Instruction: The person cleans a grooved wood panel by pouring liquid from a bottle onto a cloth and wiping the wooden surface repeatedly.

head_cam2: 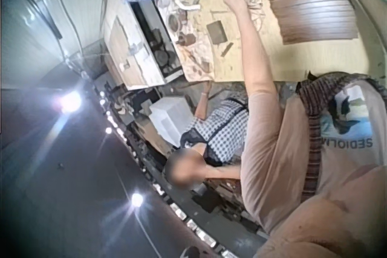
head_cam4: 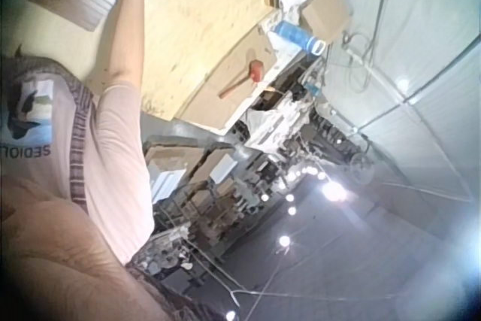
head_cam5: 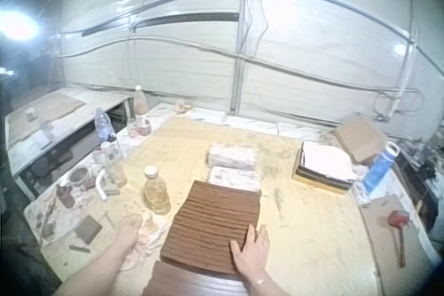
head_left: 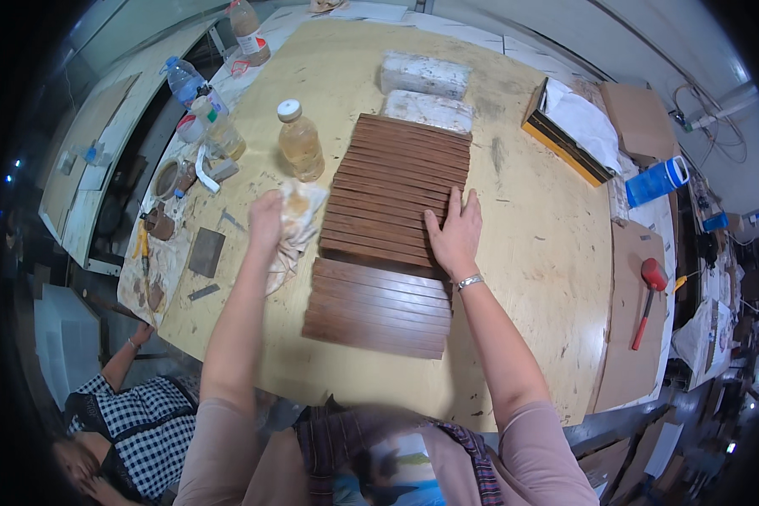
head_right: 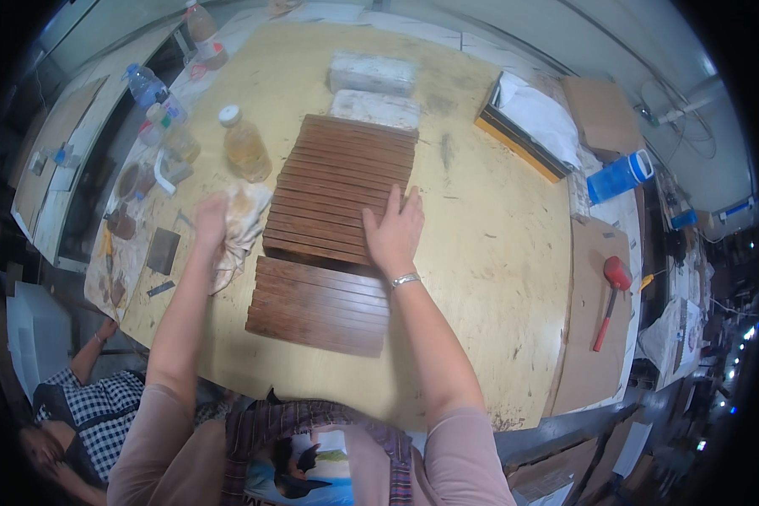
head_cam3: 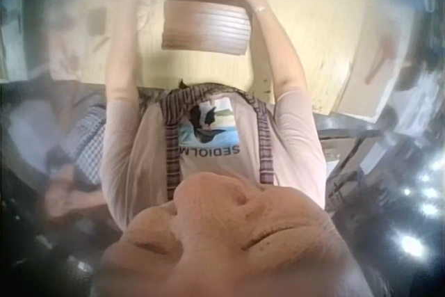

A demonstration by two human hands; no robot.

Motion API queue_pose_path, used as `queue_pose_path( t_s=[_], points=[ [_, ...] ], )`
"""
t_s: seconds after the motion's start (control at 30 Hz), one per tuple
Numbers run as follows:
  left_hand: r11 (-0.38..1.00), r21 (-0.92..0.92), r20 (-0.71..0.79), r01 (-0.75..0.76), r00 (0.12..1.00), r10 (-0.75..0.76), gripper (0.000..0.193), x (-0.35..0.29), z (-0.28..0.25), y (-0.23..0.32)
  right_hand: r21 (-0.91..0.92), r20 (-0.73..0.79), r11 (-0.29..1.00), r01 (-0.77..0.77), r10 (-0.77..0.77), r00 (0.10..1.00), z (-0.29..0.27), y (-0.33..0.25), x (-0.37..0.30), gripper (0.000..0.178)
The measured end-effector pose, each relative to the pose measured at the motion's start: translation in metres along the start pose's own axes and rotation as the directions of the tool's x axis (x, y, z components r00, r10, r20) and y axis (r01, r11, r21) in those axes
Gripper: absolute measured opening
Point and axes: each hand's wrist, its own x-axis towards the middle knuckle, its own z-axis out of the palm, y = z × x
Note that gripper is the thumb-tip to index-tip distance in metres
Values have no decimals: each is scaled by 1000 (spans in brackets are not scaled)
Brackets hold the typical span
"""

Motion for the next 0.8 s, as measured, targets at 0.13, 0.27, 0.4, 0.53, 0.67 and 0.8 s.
queue_pose_path(
  t_s=[0.13, 0.27, 0.4, 0.53, 0.67, 0.8],
  points=[
    [999, 16, 77, -42, 996, 40, 17, 8, 48, -22, 22, 98, 995, -94, 91, 991, 8, -7, 0, 76],
    [911, -300, 232, 283, 948, -218, 35, 14, 58, -21, 9, 145, 990, -138, 135, 980, -2, -15, 2, 75],
    [874, -353, 245, 334, 934, -258, 34, 25, 48, -30, -9, 135, 992, -128, 128, 982, -2, -16, 3, 76],
    [924, -295, 234, 243, 956, -177, 31, 20, 53, -29, -31, 111, 993, -112, 115, 987, 3, -13, 3, 76],
    [963, -173, 292, 209, 944, -152, 29, 24, 41, -28, -30, 131, 992, -121, 124, 984, 1, -19, 3, 75],
    [983, -105, 271, 150, 955, -117, 21, 22, 40, -16, -12, 135, 990, -141, 142, 981, 0, -21, 4, 75]
  ],
)
